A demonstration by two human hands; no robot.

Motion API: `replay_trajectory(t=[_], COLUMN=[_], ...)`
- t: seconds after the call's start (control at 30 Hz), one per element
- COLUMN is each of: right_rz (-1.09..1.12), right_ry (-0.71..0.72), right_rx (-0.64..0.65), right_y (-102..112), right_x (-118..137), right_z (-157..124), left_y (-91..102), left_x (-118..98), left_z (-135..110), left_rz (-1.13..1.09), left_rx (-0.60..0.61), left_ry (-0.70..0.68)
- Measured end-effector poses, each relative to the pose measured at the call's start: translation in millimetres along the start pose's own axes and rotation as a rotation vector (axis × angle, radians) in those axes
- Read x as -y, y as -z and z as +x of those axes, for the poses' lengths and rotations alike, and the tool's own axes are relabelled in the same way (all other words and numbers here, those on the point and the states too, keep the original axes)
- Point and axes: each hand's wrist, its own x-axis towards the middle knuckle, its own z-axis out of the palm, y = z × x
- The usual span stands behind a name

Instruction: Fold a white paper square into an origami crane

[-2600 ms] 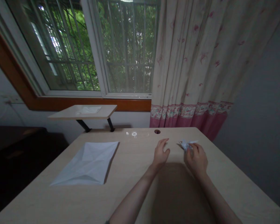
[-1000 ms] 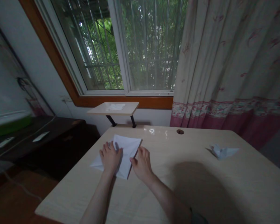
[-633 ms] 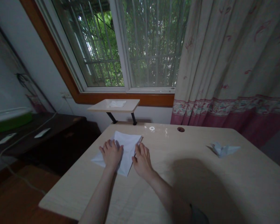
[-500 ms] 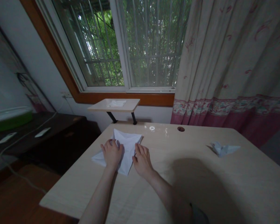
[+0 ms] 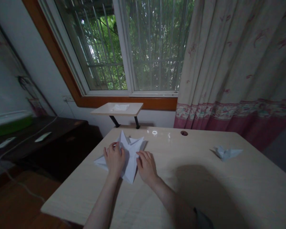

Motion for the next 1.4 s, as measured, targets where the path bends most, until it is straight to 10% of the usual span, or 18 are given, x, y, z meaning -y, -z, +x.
replay_trajectory(t=[0.33, 0.77, 1.4], right_rz=[0.144, 0.274, 0.121], right_ry=[-0.039, -0.262, -0.468], right_rx=[-0.167, -0.257, -0.189], right_y=[21, 86, 202], right_x=[-1, -64, -149], right_z=[8, 3, -48], left_y=[17.1, 44.7, 8.3], left_x=[-18, -69, -137], left_z=[6, 14, -27], left_rz=[-0.116, -0.33, -0.518], left_rx=[-0.087, 0.18, 0.529], left_ry=[0.008, 0.003, -0.293])
